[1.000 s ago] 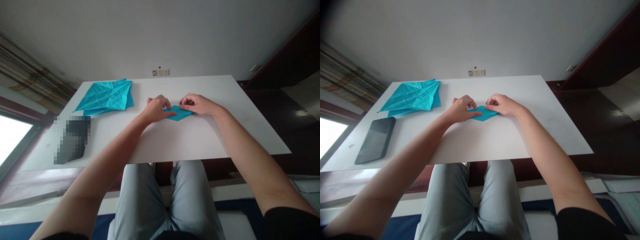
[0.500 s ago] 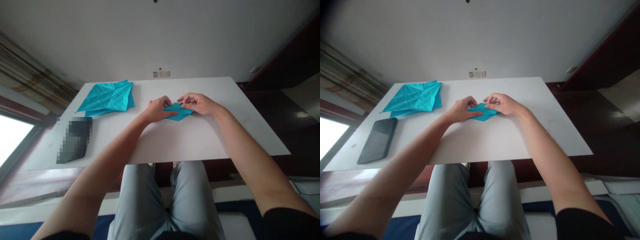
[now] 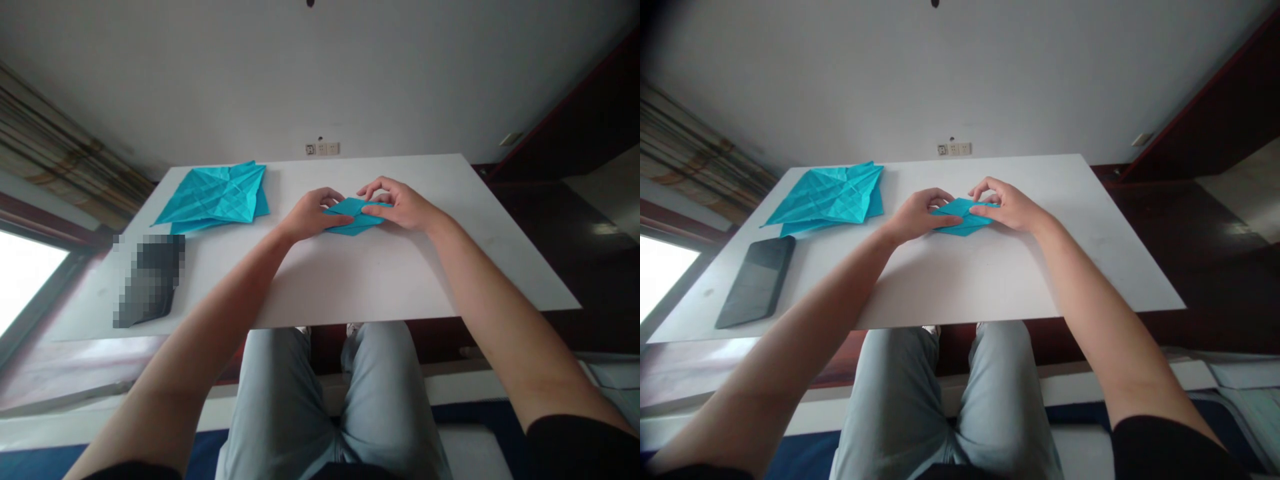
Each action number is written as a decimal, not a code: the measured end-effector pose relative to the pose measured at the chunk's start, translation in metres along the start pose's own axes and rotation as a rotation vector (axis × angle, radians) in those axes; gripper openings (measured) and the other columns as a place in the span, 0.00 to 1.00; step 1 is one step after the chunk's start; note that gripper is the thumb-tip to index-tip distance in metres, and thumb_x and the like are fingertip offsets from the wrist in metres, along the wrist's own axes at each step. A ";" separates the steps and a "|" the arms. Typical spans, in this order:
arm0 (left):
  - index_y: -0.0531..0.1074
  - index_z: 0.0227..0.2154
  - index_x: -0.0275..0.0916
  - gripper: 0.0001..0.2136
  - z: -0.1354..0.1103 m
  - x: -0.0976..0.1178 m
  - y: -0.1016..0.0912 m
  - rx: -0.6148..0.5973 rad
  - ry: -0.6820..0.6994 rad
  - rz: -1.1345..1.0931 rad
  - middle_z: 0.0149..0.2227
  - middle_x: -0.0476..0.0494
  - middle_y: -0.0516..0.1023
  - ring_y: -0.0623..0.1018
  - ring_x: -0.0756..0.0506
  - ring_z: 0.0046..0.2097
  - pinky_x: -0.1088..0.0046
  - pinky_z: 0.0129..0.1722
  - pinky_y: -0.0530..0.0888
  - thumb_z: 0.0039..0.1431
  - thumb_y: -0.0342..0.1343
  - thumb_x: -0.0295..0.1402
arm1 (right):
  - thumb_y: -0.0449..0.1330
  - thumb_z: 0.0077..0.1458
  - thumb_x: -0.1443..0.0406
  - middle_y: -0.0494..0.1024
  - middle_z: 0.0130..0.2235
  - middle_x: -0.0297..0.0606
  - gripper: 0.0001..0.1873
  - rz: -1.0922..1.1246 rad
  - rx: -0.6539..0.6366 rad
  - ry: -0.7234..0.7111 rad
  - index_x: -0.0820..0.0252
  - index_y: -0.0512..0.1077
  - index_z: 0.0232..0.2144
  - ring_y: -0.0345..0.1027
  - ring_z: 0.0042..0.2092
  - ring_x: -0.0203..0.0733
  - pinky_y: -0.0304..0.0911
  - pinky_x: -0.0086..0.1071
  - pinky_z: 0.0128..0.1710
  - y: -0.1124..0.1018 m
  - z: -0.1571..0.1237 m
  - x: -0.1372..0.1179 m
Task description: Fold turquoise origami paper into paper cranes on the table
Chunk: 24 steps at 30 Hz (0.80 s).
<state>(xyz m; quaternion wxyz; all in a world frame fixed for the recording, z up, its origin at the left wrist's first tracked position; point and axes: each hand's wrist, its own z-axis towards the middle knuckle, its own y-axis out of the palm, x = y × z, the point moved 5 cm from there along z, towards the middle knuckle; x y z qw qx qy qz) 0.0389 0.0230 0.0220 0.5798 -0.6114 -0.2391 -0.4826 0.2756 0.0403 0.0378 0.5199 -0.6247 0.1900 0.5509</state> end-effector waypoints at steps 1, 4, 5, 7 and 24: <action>0.82 0.49 0.40 0.28 0.000 0.000 0.000 0.009 0.014 0.003 0.46 0.41 0.88 0.85 0.41 0.46 0.67 0.44 0.79 0.50 0.80 0.49 | 0.82 0.46 0.34 0.87 0.61 0.44 0.37 -0.005 0.018 -0.003 0.47 0.80 0.46 0.81 0.55 0.58 0.78 0.47 0.49 -0.001 0.000 0.001; 0.82 0.46 0.40 0.27 0.000 0.004 0.000 -0.009 0.055 0.023 0.47 0.41 0.89 0.85 0.42 0.45 0.67 0.44 0.80 0.50 0.80 0.51 | 0.83 0.45 0.37 0.89 0.53 0.44 0.40 -0.029 0.013 -0.012 0.47 0.82 0.54 0.82 0.54 0.59 0.77 0.48 0.50 -0.002 0.001 0.000; 0.82 0.46 0.40 0.26 -0.001 0.005 0.000 -0.018 0.062 0.032 0.47 0.41 0.89 0.84 0.42 0.43 0.67 0.43 0.79 0.51 0.79 0.51 | 0.82 0.46 0.38 0.89 0.50 0.43 0.39 -0.049 -0.015 -0.012 0.48 0.82 0.53 0.82 0.52 0.59 0.76 0.48 0.50 0.000 0.000 -0.001; 0.81 0.47 0.40 0.25 -0.003 0.009 0.000 -0.028 0.074 0.057 0.47 0.41 0.89 0.83 0.44 0.40 0.68 0.41 0.79 0.53 0.78 0.50 | 0.80 0.49 0.38 0.89 0.45 0.41 0.33 -0.119 -0.075 -0.008 0.50 0.84 0.48 0.80 0.47 0.57 0.73 0.46 0.46 0.003 -0.001 -0.004; 0.80 0.45 0.42 0.08 -0.015 0.036 0.003 0.024 0.350 0.462 0.48 0.40 0.86 0.84 0.40 0.48 0.64 0.53 0.78 0.64 0.66 0.31 | 0.71 0.65 0.49 0.87 0.40 0.41 0.14 -0.548 0.045 -0.298 0.48 0.82 0.34 0.75 0.48 0.59 0.59 0.51 0.59 0.007 0.000 -0.025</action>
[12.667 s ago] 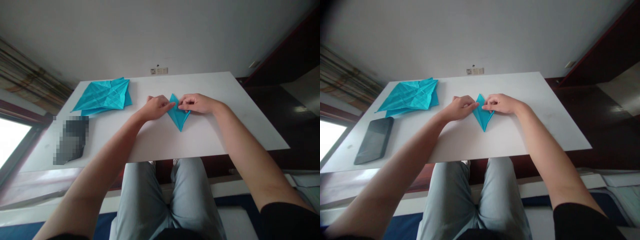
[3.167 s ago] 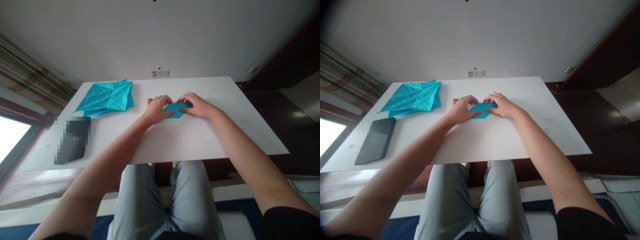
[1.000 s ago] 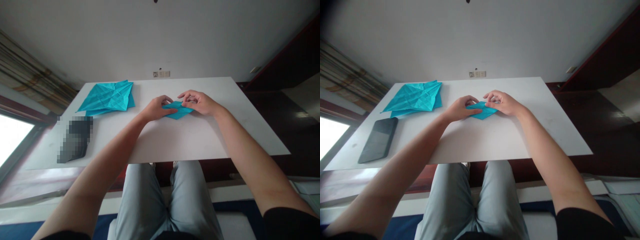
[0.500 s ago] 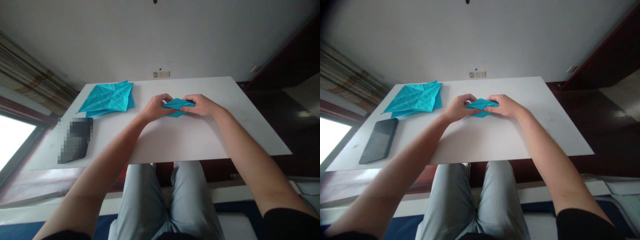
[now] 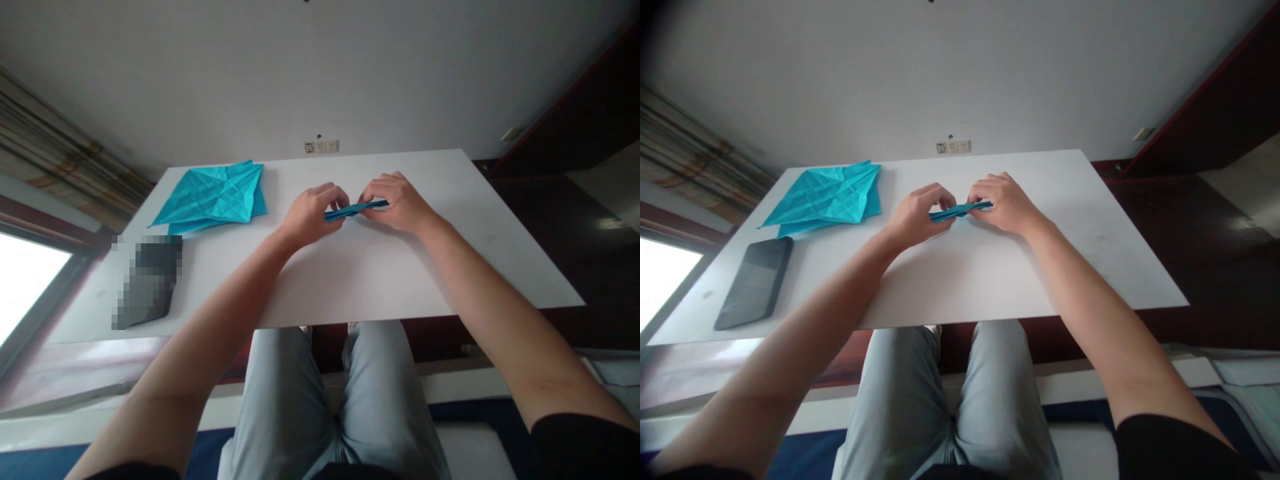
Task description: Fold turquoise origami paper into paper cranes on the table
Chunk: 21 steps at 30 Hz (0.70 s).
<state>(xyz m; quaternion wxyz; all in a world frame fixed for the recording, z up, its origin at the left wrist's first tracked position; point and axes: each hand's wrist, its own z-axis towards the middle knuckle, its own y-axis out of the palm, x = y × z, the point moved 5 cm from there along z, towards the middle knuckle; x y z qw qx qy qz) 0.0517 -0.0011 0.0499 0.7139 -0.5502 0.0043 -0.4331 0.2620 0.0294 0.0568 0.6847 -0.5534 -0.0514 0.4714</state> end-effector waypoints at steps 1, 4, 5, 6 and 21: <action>0.80 0.45 0.42 0.08 0.000 0.000 0.003 -0.019 0.008 0.010 0.48 0.40 0.85 0.84 0.40 0.48 0.64 0.52 0.78 0.64 0.66 0.30 | 0.70 0.66 0.51 0.87 0.40 0.41 0.12 -0.014 -0.015 -0.018 0.49 0.81 0.33 0.75 0.48 0.59 0.58 0.51 0.58 0.003 0.000 0.001; 0.80 0.46 0.42 0.11 -0.001 -0.001 0.009 -0.078 0.026 0.036 0.49 0.40 0.85 0.84 0.39 0.49 0.64 0.52 0.77 0.62 0.64 0.26 | 0.70 0.65 0.55 0.87 0.40 0.41 0.09 -0.028 -0.063 -0.046 0.49 0.82 0.34 0.75 0.48 0.58 0.58 0.49 0.57 0.013 0.000 0.005; 0.80 0.46 0.43 0.11 -0.001 -0.002 0.011 -0.097 0.032 0.043 0.49 0.40 0.85 0.84 0.39 0.50 0.64 0.52 0.77 0.61 0.63 0.25 | 0.71 0.64 0.55 0.87 0.40 0.41 0.08 -0.022 -0.079 -0.049 0.49 0.82 0.34 0.75 0.48 0.58 0.58 0.49 0.57 0.014 0.000 0.006; 0.81 0.45 0.43 0.12 -0.001 -0.003 0.012 -0.112 0.038 0.048 0.49 0.40 0.85 0.84 0.39 0.50 0.64 0.52 0.76 0.61 0.63 0.24 | 0.72 0.64 0.54 0.87 0.40 0.41 0.08 -0.011 -0.097 -0.051 0.49 0.83 0.35 0.75 0.48 0.58 0.58 0.49 0.57 0.016 -0.001 0.006; 0.88 0.41 0.44 0.09 -0.006 0.000 0.007 -0.215 0.088 -0.071 0.48 0.38 0.89 0.87 0.36 0.51 0.60 0.56 0.79 0.65 0.69 0.42 | 0.80 0.55 0.49 0.89 0.50 0.38 0.12 0.199 -0.228 -0.013 0.45 0.89 0.34 0.81 0.53 0.57 0.67 0.52 0.64 0.012 -0.009 0.010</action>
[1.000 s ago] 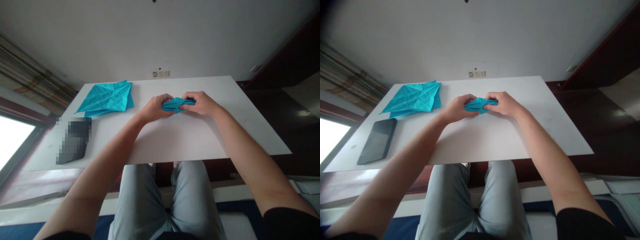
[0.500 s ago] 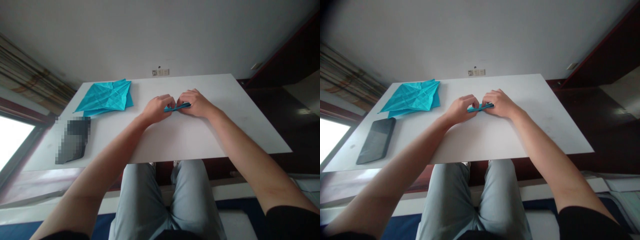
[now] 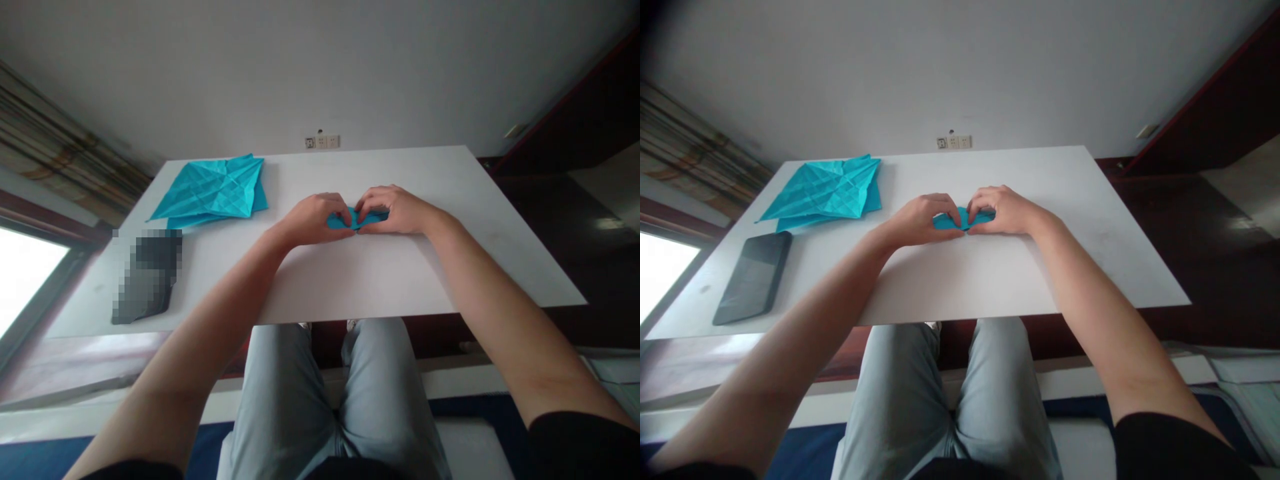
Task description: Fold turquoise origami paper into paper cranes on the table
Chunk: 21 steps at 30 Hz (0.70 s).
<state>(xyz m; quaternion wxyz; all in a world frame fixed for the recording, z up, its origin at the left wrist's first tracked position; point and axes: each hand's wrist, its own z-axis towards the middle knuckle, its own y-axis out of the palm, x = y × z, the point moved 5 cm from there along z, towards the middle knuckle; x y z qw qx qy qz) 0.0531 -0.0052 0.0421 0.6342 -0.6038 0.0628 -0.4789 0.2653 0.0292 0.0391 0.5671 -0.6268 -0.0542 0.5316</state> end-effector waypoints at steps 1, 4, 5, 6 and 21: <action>0.89 0.41 0.44 0.10 0.000 0.000 -0.001 -0.004 -0.005 -0.014 0.47 0.38 0.90 0.87 0.37 0.51 0.60 0.56 0.79 0.66 0.68 0.43 | 0.80 0.56 0.48 0.89 0.50 0.38 0.12 0.000 0.002 -0.002 0.45 0.89 0.34 0.81 0.54 0.57 0.66 0.53 0.65 0.000 0.000 0.000; 0.89 0.39 0.44 0.11 0.001 -0.003 0.000 -0.003 -0.028 -0.032 0.46 0.38 0.90 0.88 0.38 0.49 0.61 0.55 0.79 0.70 0.65 0.43 | 0.77 0.60 0.47 0.88 0.50 0.41 0.14 0.027 0.006 0.013 0.46 0.89 0.34 0.81 0.52 0.57 0.68 0.53 0.63 0.002 0.001 0.001; 0.89 0.39 0.44 0.11 0.002 -0.004 0.000 0.002 -0.038 -0.028 0.46 0.39 0.90 0.87 0.38 0.49 0.61 0.54 0.79 0.70 0.65 0.43 | 0.76 0.61 0.46 0.88 0.49 0.42 0.15 0.040 0.009 0.023 0.46 0.88 0.34 0.81 0.52 0.57 0.70 0.52 0.61 0.002 0.002 0.002; 0.88 0.39 0.44 0.11 0.002 -0.006 0.001 0.010 -0.051 -0.018 0.46 0.39 0.90 0.87 0.38 0.48 0.61 0.54 0.80 0.70 0.65 0.42 | 0.76 0.61 0.45 0.87 0.48 0.42 0.15 0.050 0.012 0.033 0.47 0.88 0.35 0.80 0.51 0.57 0.71 0.51 0.59 0.003 0.002 0.002; 0.86 0.50 0.42 0.14 0.003 -0.026 0.010 0.115 -0.031 -0.001 0.52 0.39 0.90 0.87 0.37 0.54 0.60 0.60 0.79 0.66 0.72 0.41 | 0.78 0.59 0.49 0.85 0.49 0.45 0.18 0.022 0.067 0.034 0.50 0.86 0.46 0.76 0.50 0.58 0.71 0.49 0.53 0.007 0.004 0.018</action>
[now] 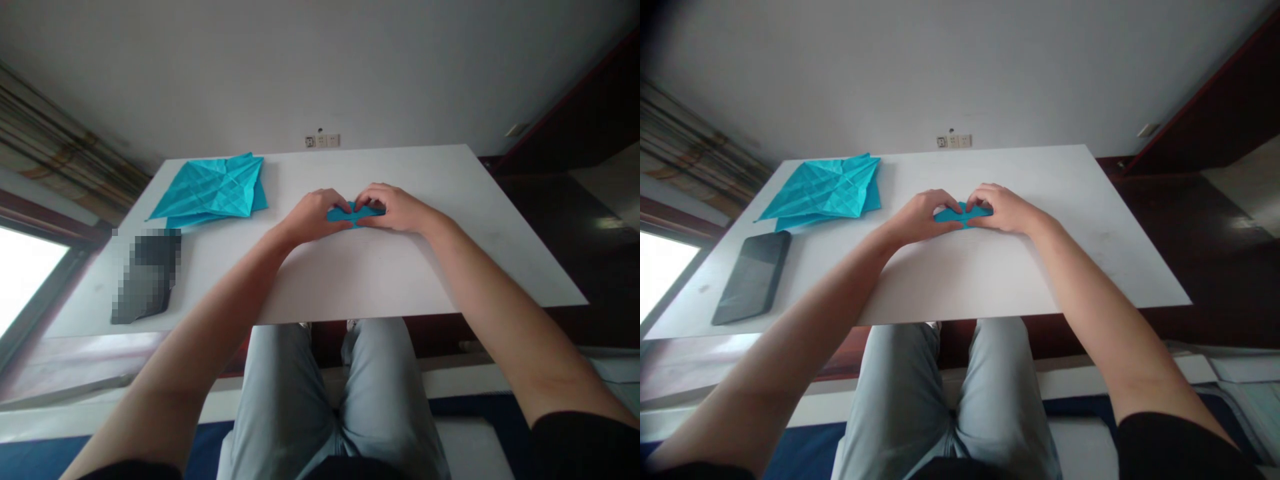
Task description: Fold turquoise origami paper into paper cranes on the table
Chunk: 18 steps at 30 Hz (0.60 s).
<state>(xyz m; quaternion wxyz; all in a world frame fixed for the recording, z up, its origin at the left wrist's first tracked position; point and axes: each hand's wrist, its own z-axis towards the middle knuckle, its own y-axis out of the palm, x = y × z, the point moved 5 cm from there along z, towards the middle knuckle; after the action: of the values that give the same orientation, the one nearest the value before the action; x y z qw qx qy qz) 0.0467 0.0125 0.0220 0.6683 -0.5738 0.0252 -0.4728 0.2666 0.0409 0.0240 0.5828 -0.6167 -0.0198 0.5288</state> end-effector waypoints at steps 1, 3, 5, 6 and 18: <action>0.87 0.49 0.42 0.12 0.000 0.001 0.000 0.005 0.030 -0.009 0.52 0.38 0.90 0.87 0.37 0.54 0.60 0.59 0.80 0.66 0.72 0.40 | 0.78 0.59 0.49 0.85 0.49 0.45 0.18 -0.006 -0.001 -0.010 0.50 0.86 0.45 0.76 0.50 0.58 0.70 0.49 0.53 0.000 0.000 0.000; 0.88 0.48 0.42 0.11 0.001 0.002 -0.001 0.027 0.075 -0.019 0.53 0.37 0.90 0.87 0.37 0.55 0.61 0.59 0.80 0.65 0.73 0.39 | 0.78 0.59 0.49 0.86 0.48 0.44 0.17 -0.009 0.010 -0.025 0.50 0.86 0.45 0.77 0.50 0.58 0.69 0.49 0.53 0.000 0.001 -0.002; 0.89 0.47 0.42 0.11 0.001 0.004 -0.003 0.046 0.093 -0.021 0.53 0.37 0.90 0.88 0.38 0.53 0.61 0.57 0.81 0.65 0.74 0.40 | 0.79 0.57 0.48 0.86 0.47 0.44 0.19 0.002 0.032 -0.022 0.50 0.86 0.44 0.77 0.49 0.58 0.69 0.48 0.53 -0.001 0.000 -0.005; 0.89 0.46 0.42 0.11 0.002 0.005 -0.004 0.049 0.096 -0.018 0.52 0.37 0.90 0.88 0.38 0.53 0.62 0.56 0.81 0.65 0.74 0.40 | 0.79 0.56 0.48 0.87 0.47 0.43 0.20 0.014 0.043 -0.013 0.50 0.86 0.45 0.77 0.48 0.57 0.69 0.47 0.52 -0.002 0.000 -0.006; 0.86 0.51 0.42 0.14 -0.001 0.011 -0.008 0.010 0.007 0.043 0.48 0.41 0.91 0.89 0.39 0.49 0.65 0.52 0.81 0.66 0.71 0.40 | 0.78 0.60 0.46 0.86 0.43 0.43 0.19 -0.011 0.025 -0.059 0.52 0.86 0.39 0.76 0.45 0.54 0.68 0.45 0.49 -0.004 0.000 -0.011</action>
<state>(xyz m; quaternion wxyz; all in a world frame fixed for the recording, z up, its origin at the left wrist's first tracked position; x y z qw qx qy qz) 0.0476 0.0056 0.0337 0.6812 -0.5681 0.0377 -0.4603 0.2646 0.0351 0.0341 0.5924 -0.5936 -0.0336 0.5437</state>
